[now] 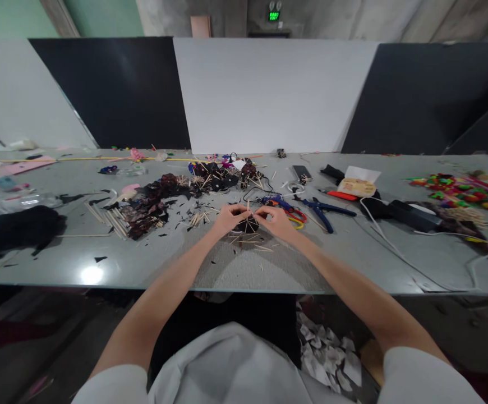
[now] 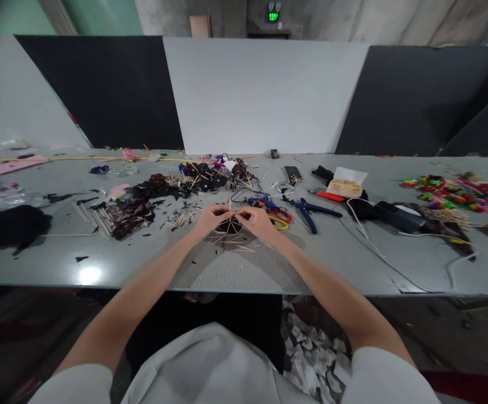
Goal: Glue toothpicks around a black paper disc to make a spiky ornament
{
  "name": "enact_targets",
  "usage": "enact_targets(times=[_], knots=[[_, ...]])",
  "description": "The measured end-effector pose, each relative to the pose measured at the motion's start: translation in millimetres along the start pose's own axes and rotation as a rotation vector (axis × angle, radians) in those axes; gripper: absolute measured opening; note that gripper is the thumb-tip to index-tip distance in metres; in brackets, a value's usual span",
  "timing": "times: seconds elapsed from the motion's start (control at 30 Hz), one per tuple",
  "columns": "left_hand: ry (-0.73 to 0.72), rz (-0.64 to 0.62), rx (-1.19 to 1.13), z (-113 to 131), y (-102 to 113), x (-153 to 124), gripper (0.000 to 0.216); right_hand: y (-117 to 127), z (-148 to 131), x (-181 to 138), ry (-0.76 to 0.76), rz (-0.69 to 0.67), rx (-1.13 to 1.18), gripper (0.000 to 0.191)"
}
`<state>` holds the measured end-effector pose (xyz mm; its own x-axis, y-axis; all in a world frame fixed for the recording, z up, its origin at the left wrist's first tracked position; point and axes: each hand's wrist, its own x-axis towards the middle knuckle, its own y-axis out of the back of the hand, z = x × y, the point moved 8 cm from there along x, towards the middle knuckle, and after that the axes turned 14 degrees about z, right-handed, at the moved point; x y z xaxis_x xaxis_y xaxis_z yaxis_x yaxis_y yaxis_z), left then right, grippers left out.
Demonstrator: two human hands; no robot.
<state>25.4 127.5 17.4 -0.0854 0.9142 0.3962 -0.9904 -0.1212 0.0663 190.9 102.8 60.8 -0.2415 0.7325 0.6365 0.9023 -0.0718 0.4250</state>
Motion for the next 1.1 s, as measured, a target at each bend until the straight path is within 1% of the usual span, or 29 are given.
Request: enact_targets(times=[0.3, 0.8, 0.97, 1.1], knots=[[-0.024, -0.018, 0.021, 9.3, -0.2, -1.7, 0.032, -2.7, -0.2, -0.7, 0.006, -0.031, -0.014, 0.027], [-0.032, -0.066, 0.015, 6.9, -3.8, -4.0, 0.036, -5.1, 3.3, -1.6, 0.044, -0.039, -0.043, 0.029], [-0.018, -0.056, 0.005, 8.1, -3.9, -4.7, 0.034, -5.8, 3.7, -1.4, 0.045, -0.037, -0.055, 0.03], [0.017, -0.011, -0.02, 7.1, -1.4, -3.2, 0.035, -4.4, 5.0, -1.1, -0.002, -0.032, -0.027, 0.027]])
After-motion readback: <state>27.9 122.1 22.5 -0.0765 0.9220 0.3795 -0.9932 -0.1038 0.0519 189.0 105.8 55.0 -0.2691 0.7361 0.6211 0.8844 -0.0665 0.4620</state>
